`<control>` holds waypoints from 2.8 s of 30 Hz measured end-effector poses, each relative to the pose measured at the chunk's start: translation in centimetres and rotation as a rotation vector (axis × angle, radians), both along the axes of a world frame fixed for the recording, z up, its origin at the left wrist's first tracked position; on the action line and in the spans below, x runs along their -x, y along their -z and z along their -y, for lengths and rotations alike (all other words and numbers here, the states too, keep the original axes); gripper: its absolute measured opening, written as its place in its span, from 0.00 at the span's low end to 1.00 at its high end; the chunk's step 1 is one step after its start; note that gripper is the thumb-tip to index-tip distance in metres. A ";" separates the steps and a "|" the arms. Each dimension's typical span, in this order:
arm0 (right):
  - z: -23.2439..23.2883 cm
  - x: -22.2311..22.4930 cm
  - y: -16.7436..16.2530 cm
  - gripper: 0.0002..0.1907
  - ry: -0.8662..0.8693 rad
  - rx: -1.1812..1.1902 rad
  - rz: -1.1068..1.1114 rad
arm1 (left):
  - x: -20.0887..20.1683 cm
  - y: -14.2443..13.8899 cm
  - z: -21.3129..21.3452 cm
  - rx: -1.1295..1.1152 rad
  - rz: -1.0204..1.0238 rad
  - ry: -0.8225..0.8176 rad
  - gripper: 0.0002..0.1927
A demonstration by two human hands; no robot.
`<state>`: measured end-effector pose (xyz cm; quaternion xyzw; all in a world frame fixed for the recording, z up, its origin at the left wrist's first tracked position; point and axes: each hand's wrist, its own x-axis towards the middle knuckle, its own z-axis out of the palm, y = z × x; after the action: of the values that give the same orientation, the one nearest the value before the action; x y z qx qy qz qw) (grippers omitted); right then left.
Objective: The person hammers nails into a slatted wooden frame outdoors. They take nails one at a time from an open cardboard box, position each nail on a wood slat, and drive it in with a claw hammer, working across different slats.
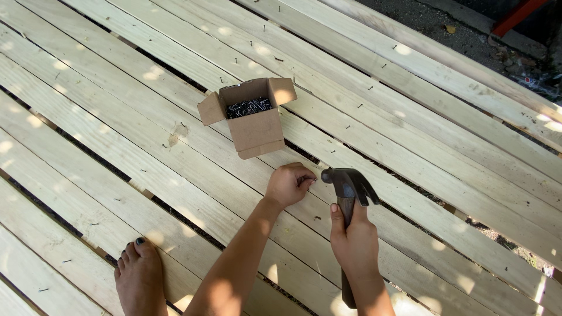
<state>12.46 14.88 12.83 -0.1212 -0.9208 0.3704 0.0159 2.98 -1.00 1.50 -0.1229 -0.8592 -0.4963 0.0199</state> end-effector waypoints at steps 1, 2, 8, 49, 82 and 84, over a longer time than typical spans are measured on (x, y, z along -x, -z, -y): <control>-0.5 -0.2 -0.5 0.16 0.015 0.018 -0.028 | 0.1 0.2 0.1 -0.049 -0.004 0.004 0.06; -0.8 -0.4 -0.7 0.17 0.029 0.042 -0.082 | 0.2 0.4 0.3 -0.131 0.041 -0.015 0.07; 0.3 0.6 1.2 0.15 -0.004 -0.037 -0.077 | 0.9 1.5 0.7 -0.361 0.154 -0.152 0.06; -5.5 -5.5 1.3 0.17 0.242 0.830 0.015 | -16.5 -5.5 -8.2 -0.895 0.822 -0.327 0.07; -3.9 -3.0 7.8 0.13 0.291 0.772 0.199 | -6.4 -1.4 1.2 0.143 -0.073 -0.206 0.05; -4.0 -2.9 7.7 0.13 0.308 0.789 0.229 | -6.3 -1.3 1.1 0.135 -0.072 -0.208 0.05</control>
<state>15.39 18.92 5.08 -0.2941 -0.6757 0.6713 -0.0786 9.32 -2.05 2.83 -0.0520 -0.8974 -0.4280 0.0935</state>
